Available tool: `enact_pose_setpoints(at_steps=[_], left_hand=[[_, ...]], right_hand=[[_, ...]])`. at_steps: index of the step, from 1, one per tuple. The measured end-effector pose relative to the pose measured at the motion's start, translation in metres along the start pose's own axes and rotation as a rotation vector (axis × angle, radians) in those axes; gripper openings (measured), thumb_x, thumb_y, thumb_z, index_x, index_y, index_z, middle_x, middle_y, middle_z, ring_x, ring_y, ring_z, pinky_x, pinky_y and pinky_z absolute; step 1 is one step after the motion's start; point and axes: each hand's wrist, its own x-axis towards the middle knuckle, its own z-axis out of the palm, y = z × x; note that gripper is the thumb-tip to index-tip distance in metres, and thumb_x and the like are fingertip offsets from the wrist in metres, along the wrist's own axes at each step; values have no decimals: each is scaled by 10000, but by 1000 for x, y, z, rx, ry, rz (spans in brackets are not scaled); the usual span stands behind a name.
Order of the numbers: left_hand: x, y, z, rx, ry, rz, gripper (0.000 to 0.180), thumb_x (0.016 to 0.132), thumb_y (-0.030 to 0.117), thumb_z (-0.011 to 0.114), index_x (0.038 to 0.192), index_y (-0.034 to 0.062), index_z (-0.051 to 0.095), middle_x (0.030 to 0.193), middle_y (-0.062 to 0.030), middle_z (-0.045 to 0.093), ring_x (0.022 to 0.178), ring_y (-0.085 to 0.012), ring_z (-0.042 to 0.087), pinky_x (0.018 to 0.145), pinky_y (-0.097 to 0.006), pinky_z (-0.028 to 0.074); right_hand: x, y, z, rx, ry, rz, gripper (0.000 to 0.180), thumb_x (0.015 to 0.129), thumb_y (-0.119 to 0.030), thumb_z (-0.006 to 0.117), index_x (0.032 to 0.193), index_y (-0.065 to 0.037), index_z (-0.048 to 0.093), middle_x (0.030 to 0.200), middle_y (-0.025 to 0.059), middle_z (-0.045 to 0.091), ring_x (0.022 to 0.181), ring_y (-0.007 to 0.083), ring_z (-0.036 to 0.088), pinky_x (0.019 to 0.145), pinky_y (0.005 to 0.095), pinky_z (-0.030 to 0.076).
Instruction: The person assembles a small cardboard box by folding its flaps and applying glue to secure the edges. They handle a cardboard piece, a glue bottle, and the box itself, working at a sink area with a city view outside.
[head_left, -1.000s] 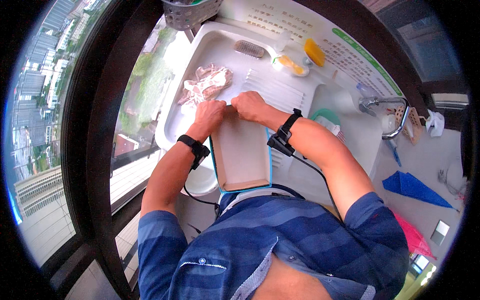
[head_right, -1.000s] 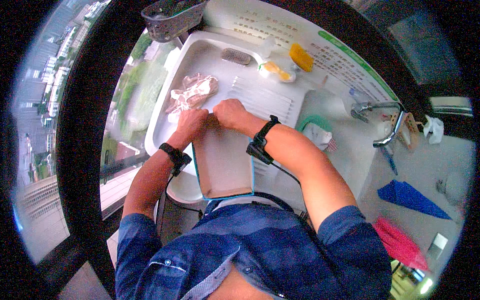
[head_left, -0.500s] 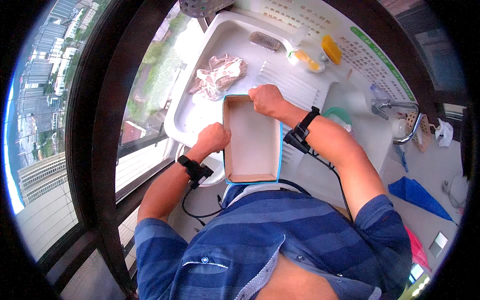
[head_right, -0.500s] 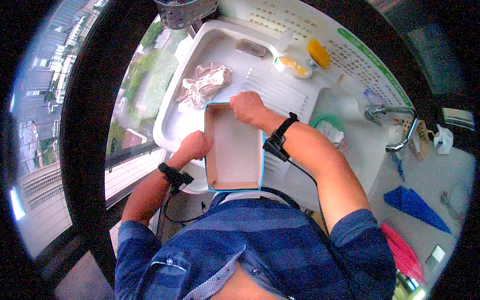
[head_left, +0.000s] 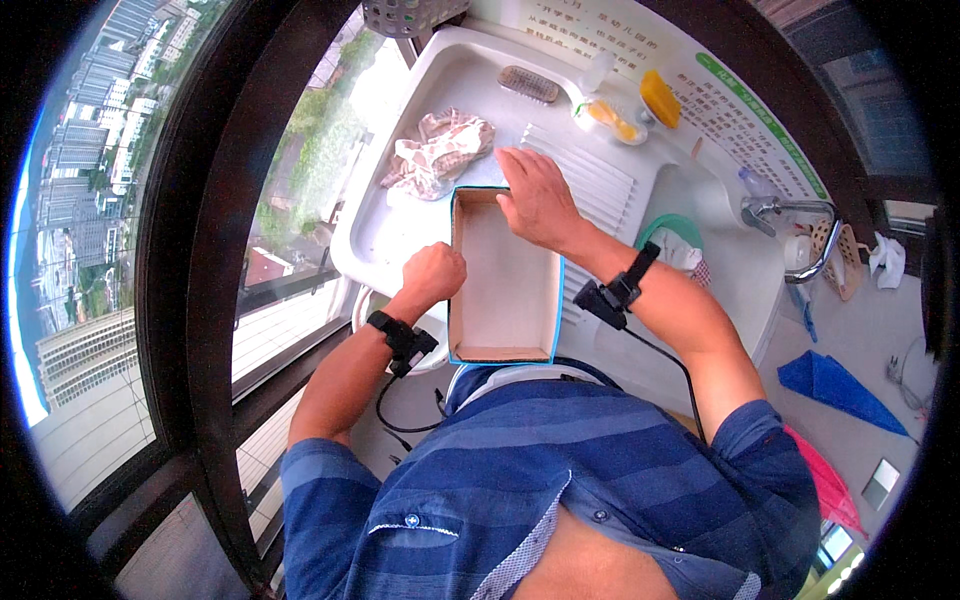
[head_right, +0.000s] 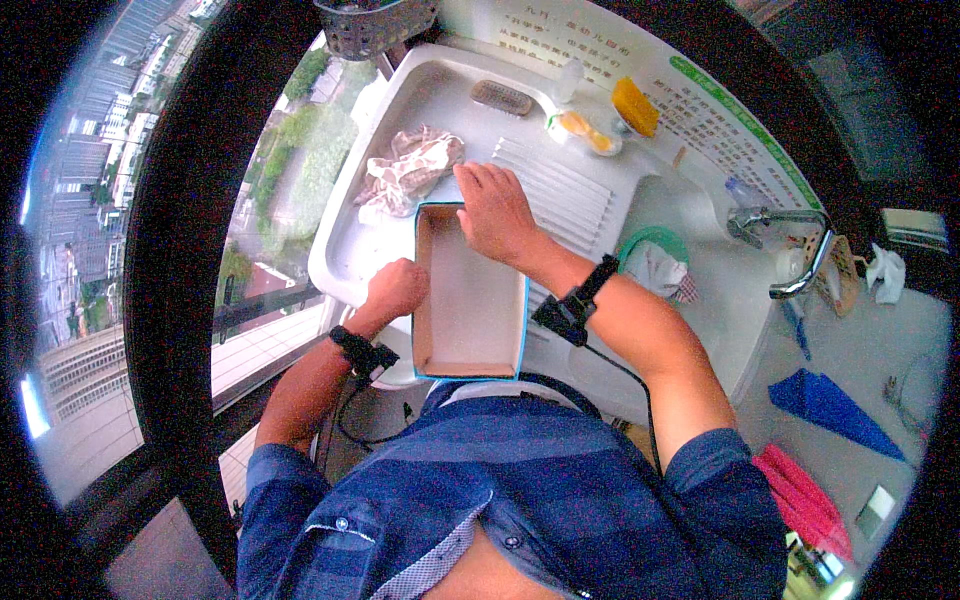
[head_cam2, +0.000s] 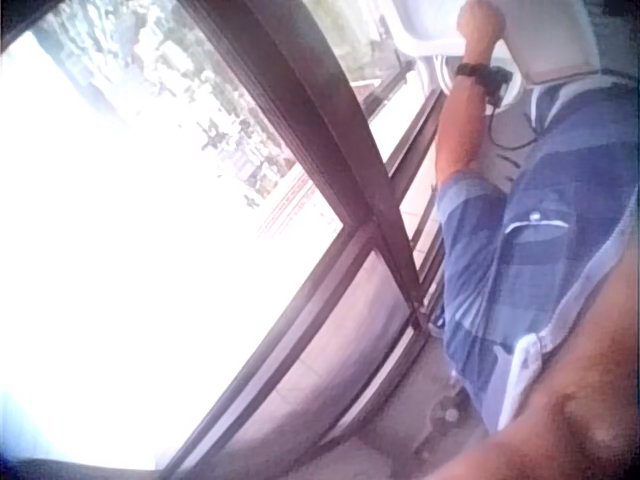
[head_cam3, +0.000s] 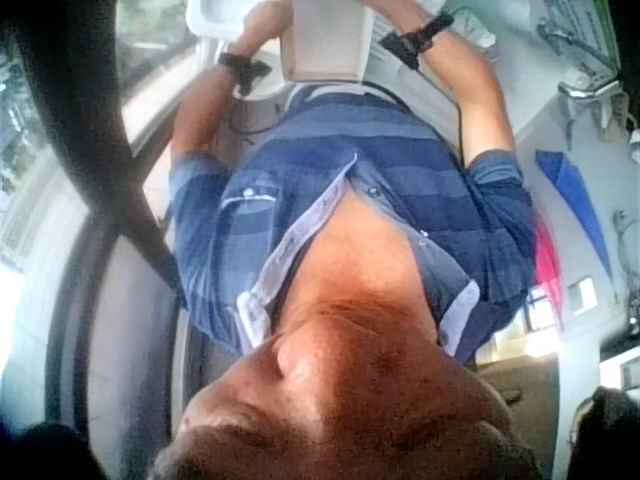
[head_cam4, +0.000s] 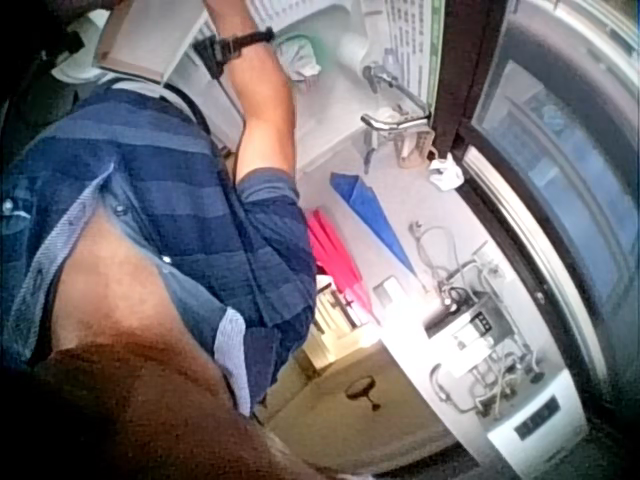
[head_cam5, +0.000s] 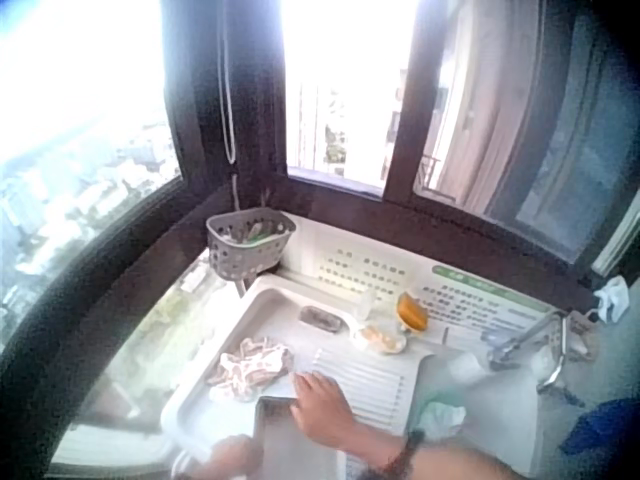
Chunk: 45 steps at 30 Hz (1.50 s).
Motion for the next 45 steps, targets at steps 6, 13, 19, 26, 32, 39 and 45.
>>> enact_pose_setpoints(at_steps=[6,13,19,26,32,39,45], left_hand=[[-14,15,-16,-63,22,-16,385,889,298,501,815,-14,715,853,-253,691,817,-421,678,739,-484,545],[-5,10,-6,-115,24,-72,411,876,326,507,854,-38,696,890,-284,675,860,-442,666,780,-500,537],[17,-14,29,-161,142,32,305,892,222,497,1011,-25,630,923,-301,666,874,-451,652,799,-514,518],[13,-5,29,-429,221,164,286,877,139,526,1133,14,555,968,-294,664,909,-458,643,812,-512,509],[10,1,21,-436,172,219,321,850,185,631,1120,27,556,953,-248,683,897,-422,664,774,-472,522],[1,11,10,-500,163,206,303,860,188,620,1114,32,564,956,-242,687,893,-421,667,751,-477,528],[11,3,17,-466,138,187,415,815,274,690,1133,38,563,1016,-226,680,961,-415,654,816,-463,524]], right_hand=[[-53,16,0,132,269,349,594,803,-180,668,1317,31,457,1302,250,515,1235,394,485,1043,465,390],[-109,28,32,457,-152,829,637,840,-352,660,1290,62,482,1185,279,602,1072,429,595,946,475,465],[-95,-21,-4,577,19,517,494,911,-266,597,1287,38,495,1138,188,620,1002,306,618,858,410,505],[-51,-47,52,1580,-514,977,431,1018,-343,468,1404,-158,421,1190,18,554,1080,176,542,839,367,476],[-46,-67,62,1645,-559,885,517,1012,-474,407,1481,-275,321,1220,-11,539,1102,169,503,906,412,402],[-51,-57,71,1707,-602,861,532,1008,-493,404,1488,-283,308,1276,-13,519,1136,180,490,910,415,393],[-49,-58,68,1777,-604,871,488,995,-539,397,1401,-269,416,1262,-2,542,1103,184,496,887,399,385]])
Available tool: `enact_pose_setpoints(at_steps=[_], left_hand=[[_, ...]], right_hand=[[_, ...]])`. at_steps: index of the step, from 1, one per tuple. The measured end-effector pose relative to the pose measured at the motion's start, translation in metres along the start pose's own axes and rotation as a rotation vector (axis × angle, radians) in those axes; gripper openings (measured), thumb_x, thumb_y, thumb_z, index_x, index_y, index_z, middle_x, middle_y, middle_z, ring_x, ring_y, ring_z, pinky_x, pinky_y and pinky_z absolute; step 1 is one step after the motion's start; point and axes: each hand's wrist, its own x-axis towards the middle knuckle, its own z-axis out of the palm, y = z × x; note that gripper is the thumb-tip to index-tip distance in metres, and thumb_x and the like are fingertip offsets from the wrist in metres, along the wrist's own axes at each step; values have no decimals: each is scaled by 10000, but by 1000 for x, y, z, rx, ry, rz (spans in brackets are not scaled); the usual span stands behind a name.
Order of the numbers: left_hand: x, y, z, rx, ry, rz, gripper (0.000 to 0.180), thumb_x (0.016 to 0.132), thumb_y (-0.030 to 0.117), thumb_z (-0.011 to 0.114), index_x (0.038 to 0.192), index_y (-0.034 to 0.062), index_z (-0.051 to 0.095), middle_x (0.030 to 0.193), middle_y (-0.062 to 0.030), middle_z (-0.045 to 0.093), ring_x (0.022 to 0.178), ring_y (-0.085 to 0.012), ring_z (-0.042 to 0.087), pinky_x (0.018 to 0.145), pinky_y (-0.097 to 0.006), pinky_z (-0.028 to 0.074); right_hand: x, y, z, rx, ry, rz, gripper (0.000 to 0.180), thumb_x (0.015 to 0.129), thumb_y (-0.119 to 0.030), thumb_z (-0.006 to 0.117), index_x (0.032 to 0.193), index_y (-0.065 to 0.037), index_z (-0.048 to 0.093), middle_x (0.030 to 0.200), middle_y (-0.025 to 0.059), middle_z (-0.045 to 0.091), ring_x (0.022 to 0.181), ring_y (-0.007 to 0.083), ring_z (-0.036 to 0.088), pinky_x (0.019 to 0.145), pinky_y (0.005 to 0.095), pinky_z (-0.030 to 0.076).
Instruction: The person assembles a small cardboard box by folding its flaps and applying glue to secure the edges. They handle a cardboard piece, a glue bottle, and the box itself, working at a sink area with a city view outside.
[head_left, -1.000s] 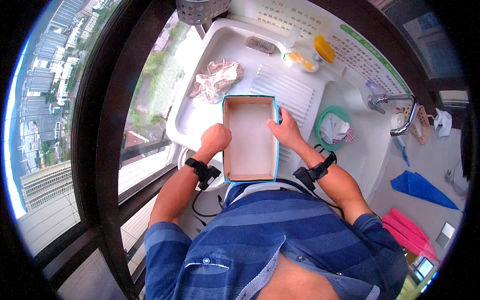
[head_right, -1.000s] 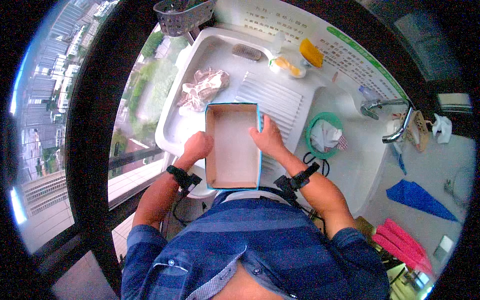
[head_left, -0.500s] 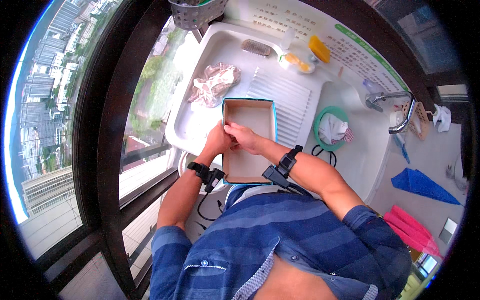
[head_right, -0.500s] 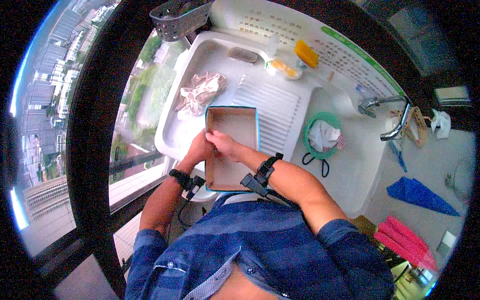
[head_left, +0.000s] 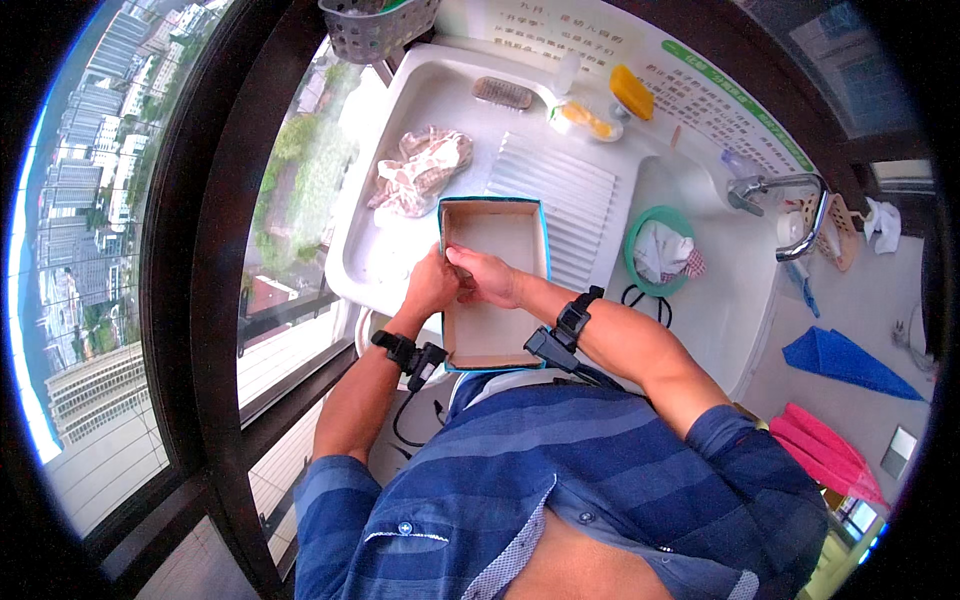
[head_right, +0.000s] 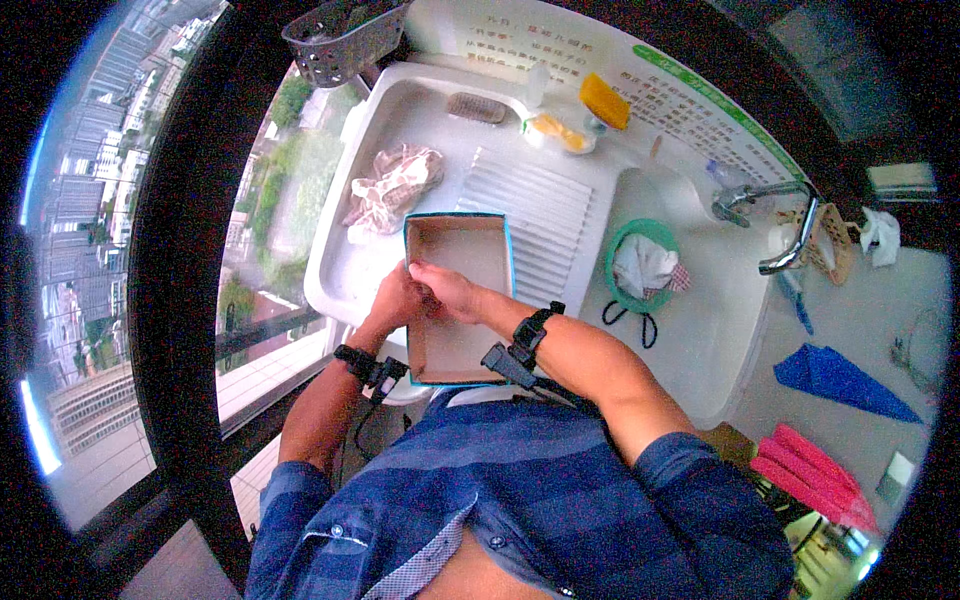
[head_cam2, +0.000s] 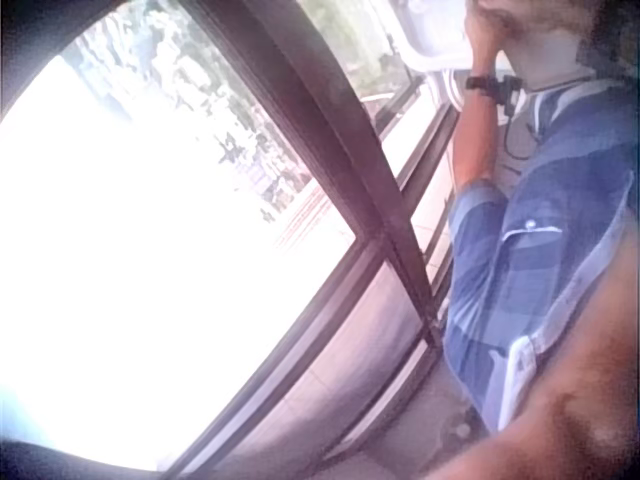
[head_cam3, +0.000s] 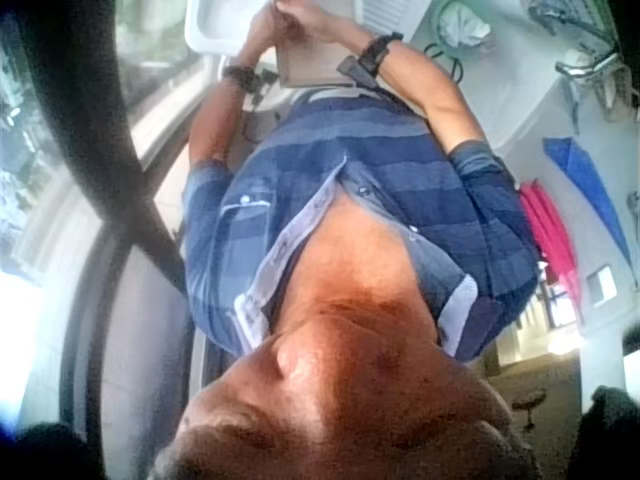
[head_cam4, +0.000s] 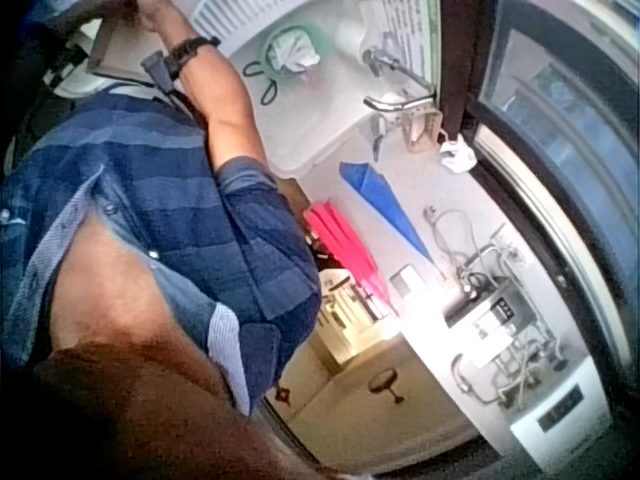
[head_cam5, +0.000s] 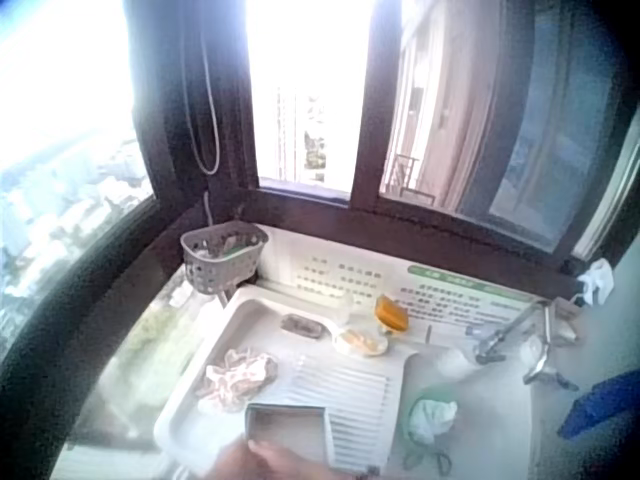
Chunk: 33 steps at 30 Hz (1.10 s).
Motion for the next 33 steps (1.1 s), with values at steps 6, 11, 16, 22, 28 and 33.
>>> enact_pose_setpoints(at_steps=[6,11,16,22,28,33], left_hand=[[4,-2,4,32,1,-100,401,837,298,654,1119,28,564,1009,-249,671,958,-435,644,798,-474,522],[6,-13,8,16,22,-59,416,832,309,669,1118,26,563,1003,-249,675,944,-434,650,798,-479,522],[5,-11,7,9,31,-78,424,822,308,682,1117,28,566,1000,-239,680,943,-426,654,797,-477,525],[3,-14,8,-7,52,13,278,912,180,491,1131,15,532,944,-300,659,892,-489,627,768,-524,500],[2,-11,7,-5,56,2,278,919,189,496,1132,15,536,951,-297,661,898,-483,630,777,-522,502],[2,-15,8,-13,73,-3,267,918,176,503,1127,14,540,945,-292,664,891,-476,637,778,-520,507]], right_hand=[[6,4,-12,76,-17,71,424,1015,-469,409,1315,-178,482,1111,20,583,946,155,556,759,348,481],[-1,-3,1,-12,69,36,454,1012,-490,403,1360,-202,451,1129,12,566,946,153,535,733,332,457],[-3,-5,2,-49,67,34,456,1010,-497,403,1367,-216,439,1142,9,559,960,161,522,737,341,444],[1,-3,-2,-120,50,54,600,989,-540,419,1487,-224,312,1231,24,534,1029,177,499,785,376,430],[-3,-6,2,-126,62,64,700,989,-519,430,1563,-217,166,1359,48,484,1129,197,476,831,385,428],[-5,-7,5,-147,44,44,690,991,-522,423,1564,-254,147,1401,49,458,1197,211,447,895,420,393]])
